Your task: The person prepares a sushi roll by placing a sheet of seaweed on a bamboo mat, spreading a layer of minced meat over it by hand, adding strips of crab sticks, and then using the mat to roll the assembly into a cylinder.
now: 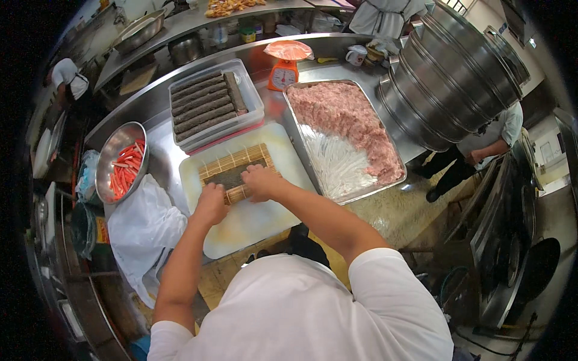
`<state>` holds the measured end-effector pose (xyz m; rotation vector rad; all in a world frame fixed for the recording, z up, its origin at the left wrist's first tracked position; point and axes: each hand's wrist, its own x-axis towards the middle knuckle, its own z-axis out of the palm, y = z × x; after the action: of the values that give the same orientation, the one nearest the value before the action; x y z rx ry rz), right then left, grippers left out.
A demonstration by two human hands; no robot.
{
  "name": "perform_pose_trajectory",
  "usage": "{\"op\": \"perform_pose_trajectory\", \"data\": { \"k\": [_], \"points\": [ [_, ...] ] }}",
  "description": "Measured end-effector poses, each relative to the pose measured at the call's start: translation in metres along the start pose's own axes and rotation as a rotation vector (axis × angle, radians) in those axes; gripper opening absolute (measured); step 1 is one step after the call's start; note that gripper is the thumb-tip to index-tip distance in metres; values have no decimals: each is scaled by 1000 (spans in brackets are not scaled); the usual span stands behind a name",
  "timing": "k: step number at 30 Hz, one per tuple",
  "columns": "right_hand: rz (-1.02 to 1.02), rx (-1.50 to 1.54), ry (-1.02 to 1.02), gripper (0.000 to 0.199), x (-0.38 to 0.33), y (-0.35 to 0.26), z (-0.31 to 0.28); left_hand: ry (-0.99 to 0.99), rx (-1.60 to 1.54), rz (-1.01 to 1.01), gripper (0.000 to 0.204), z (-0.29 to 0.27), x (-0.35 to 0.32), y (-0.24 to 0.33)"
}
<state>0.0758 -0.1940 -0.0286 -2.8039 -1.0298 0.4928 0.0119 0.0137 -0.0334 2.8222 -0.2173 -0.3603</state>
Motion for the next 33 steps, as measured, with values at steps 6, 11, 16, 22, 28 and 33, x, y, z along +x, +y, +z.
{"op": "perform_pose_trajectory", "data": {
  "k": [6,11,16,22,28,33],
  "points": [
    [-158,66,30,60,2,27,3,38,-113,78,38,-13,-17,-3],
    [-55,99,54,56,-8,26,1,-27,-59,-6,35,-14,-15,-5],
    [-153,150,39,60,-9,33,1,108,-192,160,37,-8,-17,-9],
    [136,294,-211,62,-30,61,-26,-16,-175,71,36,-30,-29,-36],
    [334,673,-188,47,-27,63,-28,82,-274,96,43,-13,-24,-36],
    [302,718,-66,33,-23,83,1,1,-254,92,48,-18,-23,-32]
  ]
}}
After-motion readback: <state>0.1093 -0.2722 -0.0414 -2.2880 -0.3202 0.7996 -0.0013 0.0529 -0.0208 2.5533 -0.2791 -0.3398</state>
